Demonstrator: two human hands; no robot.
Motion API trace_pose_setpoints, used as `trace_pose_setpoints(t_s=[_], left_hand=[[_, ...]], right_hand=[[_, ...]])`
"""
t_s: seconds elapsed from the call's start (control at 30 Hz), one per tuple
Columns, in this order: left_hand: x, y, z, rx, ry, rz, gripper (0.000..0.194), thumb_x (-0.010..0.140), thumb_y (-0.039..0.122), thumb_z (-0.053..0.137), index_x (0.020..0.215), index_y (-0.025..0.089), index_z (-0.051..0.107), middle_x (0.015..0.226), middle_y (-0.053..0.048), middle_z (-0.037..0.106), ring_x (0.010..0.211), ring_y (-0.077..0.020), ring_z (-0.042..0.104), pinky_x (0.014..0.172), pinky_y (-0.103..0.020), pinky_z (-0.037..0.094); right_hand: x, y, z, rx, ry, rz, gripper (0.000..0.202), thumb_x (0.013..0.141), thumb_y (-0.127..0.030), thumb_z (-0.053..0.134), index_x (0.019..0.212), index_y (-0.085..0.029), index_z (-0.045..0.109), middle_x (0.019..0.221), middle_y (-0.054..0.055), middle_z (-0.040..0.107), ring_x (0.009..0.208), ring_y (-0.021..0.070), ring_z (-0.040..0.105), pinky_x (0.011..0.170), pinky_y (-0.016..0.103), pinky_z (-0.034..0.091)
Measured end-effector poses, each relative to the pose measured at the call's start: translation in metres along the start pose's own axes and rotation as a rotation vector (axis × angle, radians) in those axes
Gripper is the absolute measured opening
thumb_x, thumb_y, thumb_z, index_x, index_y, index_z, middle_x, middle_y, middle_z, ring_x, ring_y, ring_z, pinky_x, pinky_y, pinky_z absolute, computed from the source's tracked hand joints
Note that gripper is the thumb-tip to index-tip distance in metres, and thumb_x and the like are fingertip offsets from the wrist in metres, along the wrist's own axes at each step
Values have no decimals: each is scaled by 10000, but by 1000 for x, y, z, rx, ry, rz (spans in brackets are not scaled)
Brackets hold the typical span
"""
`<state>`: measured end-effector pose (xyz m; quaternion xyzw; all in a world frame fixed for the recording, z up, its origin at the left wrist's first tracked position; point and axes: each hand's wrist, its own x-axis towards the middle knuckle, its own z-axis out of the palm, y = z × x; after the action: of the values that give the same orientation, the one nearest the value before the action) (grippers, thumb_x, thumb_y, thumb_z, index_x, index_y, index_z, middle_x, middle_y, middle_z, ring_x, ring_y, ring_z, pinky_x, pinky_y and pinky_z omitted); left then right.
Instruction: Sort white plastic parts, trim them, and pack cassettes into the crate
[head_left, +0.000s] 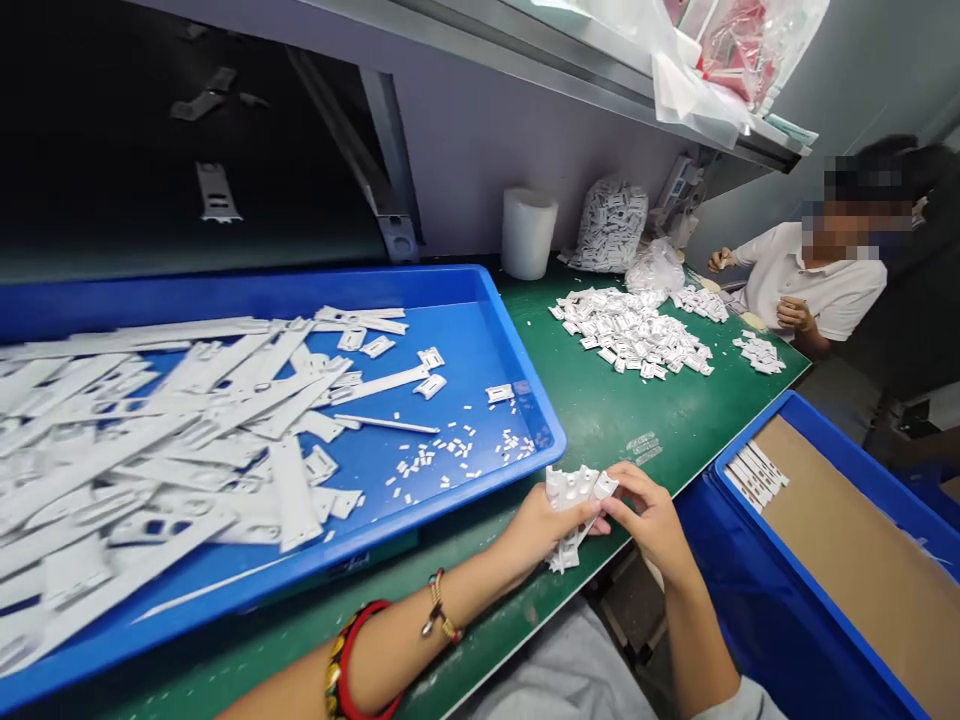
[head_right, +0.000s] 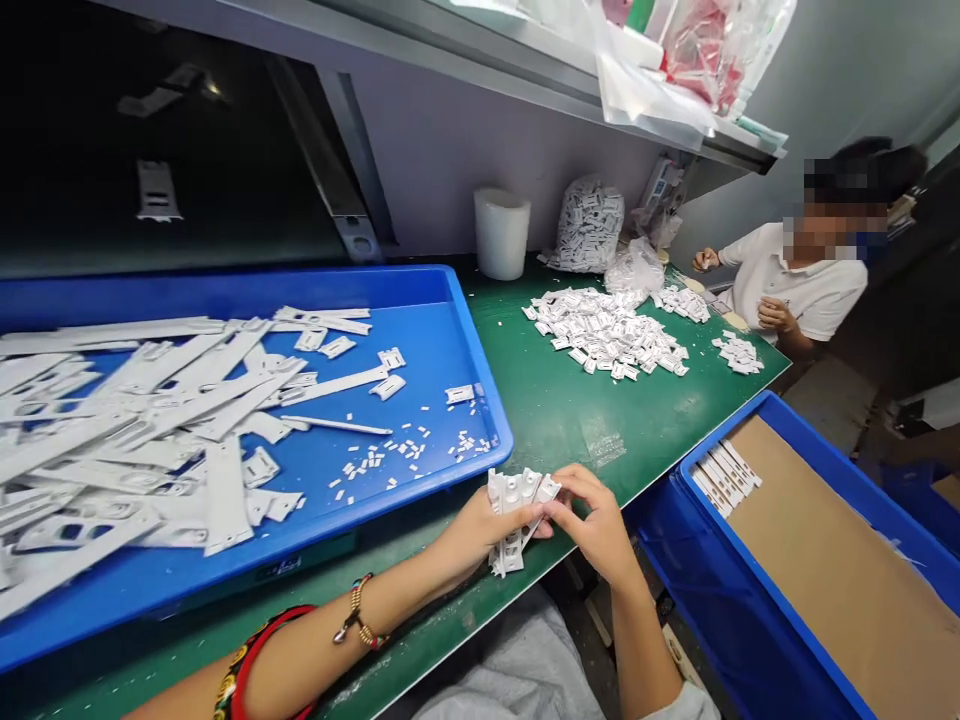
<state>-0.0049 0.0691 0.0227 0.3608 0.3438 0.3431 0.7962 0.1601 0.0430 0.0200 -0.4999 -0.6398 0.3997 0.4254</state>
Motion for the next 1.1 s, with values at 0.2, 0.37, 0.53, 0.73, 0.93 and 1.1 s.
trace_pose_setpoints(t_s=[0.2,0.37,0.53,0.73,0.93,1.1], left_hand=[[2,-3,-4,25,-38,16,608,597,599,845,949,114,746,839,-96,758,841,-248,696,840,-323,524],[-1,0,-2,4,-67,-76,599,618,607,839,999,151,765,942,-97,758,876,-260,682,872,-349,518],[-8,9,0,-185,-13,-126,483,633,527,872,938,163,780,1044,-108,724,1029,-291,655,946,-363,522],[-11,14,0,-71,68,-214,528,569,543,900,925,171,780,742,-15,612,735,-160,625,700,-222,517],[-8,13,-3,25,18,-235,548,552,547,903,912,154,771,649,-12,605,656,-144,572,609,-212,455],[-8,15,-4,111,25,-262,559,545,571,891,861,132,751,645,-34,628,660,-188,595,587,-250,453]], right_hand=[[0,13,-19,164,122,68,248,810,-441,734,885,-205,738,951,70,665,966,229,617,878,312,504],[-5,4,-36,218,41,29,236,832,-443,716,935,-230,716,1049,72,681,1090,242,613,980,366,483],[-13,16,-93,295,190,28,319,860,-512,659,1036,-245,660,1088,73,690,1039,263,669,937,433,532],[-13,56,-270,-389,819,77,440,872,-611,550,1097,-233,569,1116,84,682,1023,246,679,914,417,542],[7,145,-355,-658,717,424,294,853,-449,688,852,-158,641,850,43,677,821,192,654,823,392,543],[8,210,-358,-728,602,600,243,949,-351,603,1082,-151,635,1060,56,661,893,167,650,792,363,562]])
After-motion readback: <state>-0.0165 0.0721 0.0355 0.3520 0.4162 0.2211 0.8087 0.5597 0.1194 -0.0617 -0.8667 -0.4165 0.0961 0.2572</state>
